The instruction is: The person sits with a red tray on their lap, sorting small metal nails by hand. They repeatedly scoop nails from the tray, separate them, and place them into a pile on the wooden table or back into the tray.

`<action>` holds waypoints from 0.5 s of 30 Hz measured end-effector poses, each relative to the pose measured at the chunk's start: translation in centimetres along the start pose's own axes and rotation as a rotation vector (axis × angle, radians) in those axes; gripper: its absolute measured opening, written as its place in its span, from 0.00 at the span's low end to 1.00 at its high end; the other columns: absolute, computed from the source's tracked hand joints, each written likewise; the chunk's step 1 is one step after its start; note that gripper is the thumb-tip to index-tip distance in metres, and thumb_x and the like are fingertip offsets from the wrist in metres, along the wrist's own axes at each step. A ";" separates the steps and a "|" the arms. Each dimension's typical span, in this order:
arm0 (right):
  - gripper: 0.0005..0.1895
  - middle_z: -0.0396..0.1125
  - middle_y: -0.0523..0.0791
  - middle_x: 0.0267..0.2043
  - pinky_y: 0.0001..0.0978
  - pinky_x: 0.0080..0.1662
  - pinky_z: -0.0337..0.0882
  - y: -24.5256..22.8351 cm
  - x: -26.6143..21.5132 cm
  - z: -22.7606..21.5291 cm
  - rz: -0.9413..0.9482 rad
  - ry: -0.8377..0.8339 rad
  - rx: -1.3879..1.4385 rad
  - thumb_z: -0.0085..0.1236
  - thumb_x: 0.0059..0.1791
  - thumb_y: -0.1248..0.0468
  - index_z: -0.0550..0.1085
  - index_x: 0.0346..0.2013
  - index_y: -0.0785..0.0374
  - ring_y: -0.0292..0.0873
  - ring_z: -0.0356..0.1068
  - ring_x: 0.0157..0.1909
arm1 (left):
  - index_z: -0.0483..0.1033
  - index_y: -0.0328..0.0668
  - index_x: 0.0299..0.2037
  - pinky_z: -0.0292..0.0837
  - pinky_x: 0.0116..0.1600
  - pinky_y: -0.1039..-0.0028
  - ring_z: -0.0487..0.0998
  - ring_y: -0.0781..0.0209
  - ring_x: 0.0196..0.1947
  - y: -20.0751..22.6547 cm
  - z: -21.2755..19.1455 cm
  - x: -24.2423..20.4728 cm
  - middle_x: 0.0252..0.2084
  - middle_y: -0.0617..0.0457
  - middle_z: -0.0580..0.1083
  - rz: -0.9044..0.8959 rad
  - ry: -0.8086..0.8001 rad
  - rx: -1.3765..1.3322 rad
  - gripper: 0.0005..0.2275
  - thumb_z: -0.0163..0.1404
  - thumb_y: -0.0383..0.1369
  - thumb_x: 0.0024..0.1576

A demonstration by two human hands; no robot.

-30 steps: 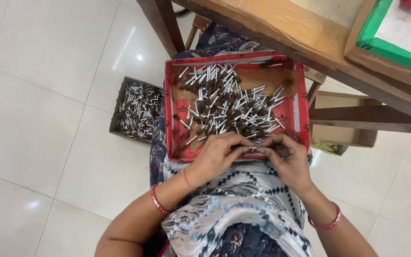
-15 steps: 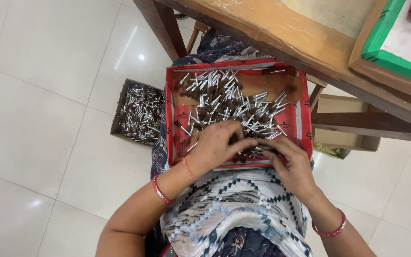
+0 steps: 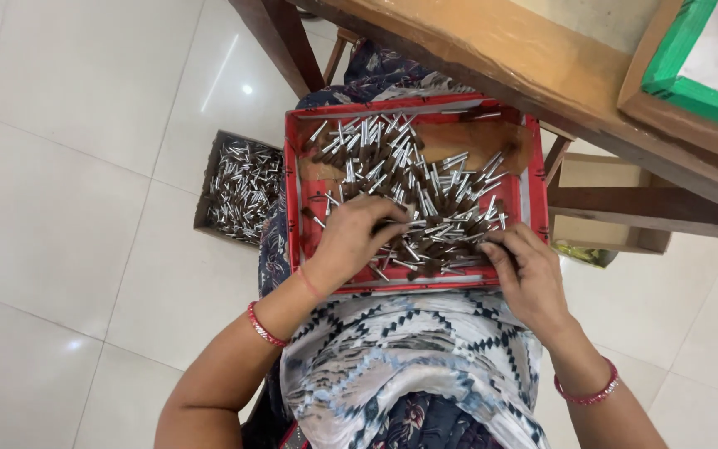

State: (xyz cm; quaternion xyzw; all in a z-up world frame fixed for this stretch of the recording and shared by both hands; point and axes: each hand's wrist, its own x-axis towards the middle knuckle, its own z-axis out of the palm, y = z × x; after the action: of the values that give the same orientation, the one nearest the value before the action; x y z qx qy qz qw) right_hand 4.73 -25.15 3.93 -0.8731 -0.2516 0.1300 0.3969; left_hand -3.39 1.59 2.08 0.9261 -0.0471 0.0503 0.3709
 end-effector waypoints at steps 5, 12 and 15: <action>0.05 0.66 0.50 0.34 0.41 0.38 0.68 0.2 0.2 1.9 -0.081 -0.071 -0.060 0.57 0.54 0.67 0.77 0.40 0.67 0.52 0.68 0.35 | 0.81 0.36 0.47 0.78 0.48 0.74 0.85 0.62 0.42 0.6 -1.3 -0.6 0.42 0.50 0.82 -0.307 0.077 -0.518 0.07 0.52 0.26 0.61; 0.21 0.68 0.52 0.48 0.36 0.48 0.72 -4.9 2.2 2.5 -0.177 0.011 0.200 0.64 0.46 0.65 0.74 0.52 0.69 0.46 0.71 0.48 | 0.80 0.29 0.44 0.78 0.45 0.77 0.81 0.70 0.39 0.9 1.2 -1.9 0.39 0.49 0.82 -0.440 0.093 -0.902 0.07 0.58 0.25 0.58; 0.17 0.72 0.47 0.48 0.32 0.52 0.71 -2.8 1.9 4.0 -0.196 -0.119 0.340 0.63 0.48 0.68 0.78 0.52 0.67 0.40 0.71 0.50 | 0.80 0.29 0.42 0.78 0.47 0.79 0.81 0.71 0.40 1.2 1.5 -2.2 0.40 0.49 0.82 -0.351 0.100 -0.901 0.06 0.59 0.25 0.58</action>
State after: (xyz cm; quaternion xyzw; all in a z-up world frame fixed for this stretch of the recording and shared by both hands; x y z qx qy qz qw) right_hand 3.68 -20.04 3.34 -0.7555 -0.3327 0.1828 0.5340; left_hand -5.59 -0.26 1.54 0.6637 0.1107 0.0059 0.7398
